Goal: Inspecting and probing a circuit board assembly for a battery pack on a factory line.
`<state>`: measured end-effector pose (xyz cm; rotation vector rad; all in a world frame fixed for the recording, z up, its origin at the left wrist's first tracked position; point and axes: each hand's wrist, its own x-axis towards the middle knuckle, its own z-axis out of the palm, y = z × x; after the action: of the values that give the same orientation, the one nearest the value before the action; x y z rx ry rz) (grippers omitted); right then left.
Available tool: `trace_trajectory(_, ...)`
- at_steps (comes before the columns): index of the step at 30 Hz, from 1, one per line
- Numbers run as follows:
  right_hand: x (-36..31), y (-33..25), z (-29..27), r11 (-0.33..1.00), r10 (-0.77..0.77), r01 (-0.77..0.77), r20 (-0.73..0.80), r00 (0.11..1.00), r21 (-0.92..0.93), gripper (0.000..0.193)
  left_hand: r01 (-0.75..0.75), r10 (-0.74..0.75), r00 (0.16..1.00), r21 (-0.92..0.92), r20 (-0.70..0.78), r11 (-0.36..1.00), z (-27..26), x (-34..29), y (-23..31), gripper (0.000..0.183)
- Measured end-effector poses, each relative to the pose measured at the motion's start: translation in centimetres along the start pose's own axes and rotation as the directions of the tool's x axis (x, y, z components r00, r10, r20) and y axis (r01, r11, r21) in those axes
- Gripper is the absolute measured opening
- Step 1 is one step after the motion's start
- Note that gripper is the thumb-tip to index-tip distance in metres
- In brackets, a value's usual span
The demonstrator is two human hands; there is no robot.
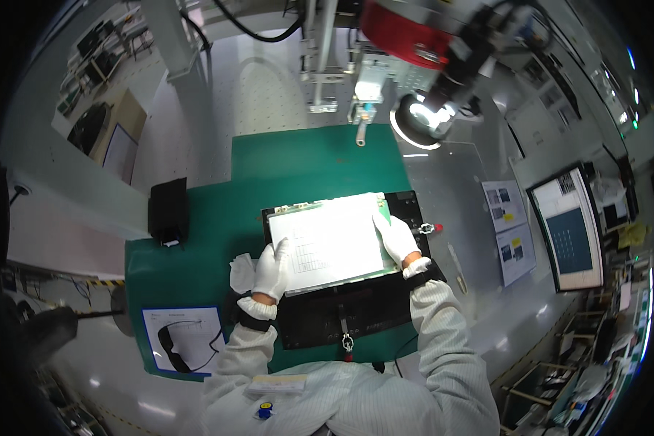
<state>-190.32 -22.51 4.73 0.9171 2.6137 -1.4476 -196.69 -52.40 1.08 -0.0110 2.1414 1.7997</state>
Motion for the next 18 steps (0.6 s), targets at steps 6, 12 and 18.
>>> trace_trajectory(6, -3.8, 1.6, -0.3, 0.998, 0.020, -0.019, -0.014, 1.000, 0.058, 0.047, -0.476, 0.598, 0.789, 0.475, -0.141, 0.740, 0.6, -6.3, 4.7, 0.030)
trace_trajectory(12, -11.0, 4.8, -1.3, 0.919, 0.005, 0.078, -0.210, 0.978, 0.386, 0.064, -0.354, 0.337, 0.928, -0.093, -0.159, 0.931, 3.0, -15.8, 7.1, 0.021)
trace_trajectory(18, -19.4, 11.9, -4.3, 0.854, -0.032, 0.060, -0.063, 0.998, 0.516, 0.047, -0.369, 0.050, 0.804, 0.431, 0.592, 0.823, 7.3, -20.3, 1.6, 0.034)
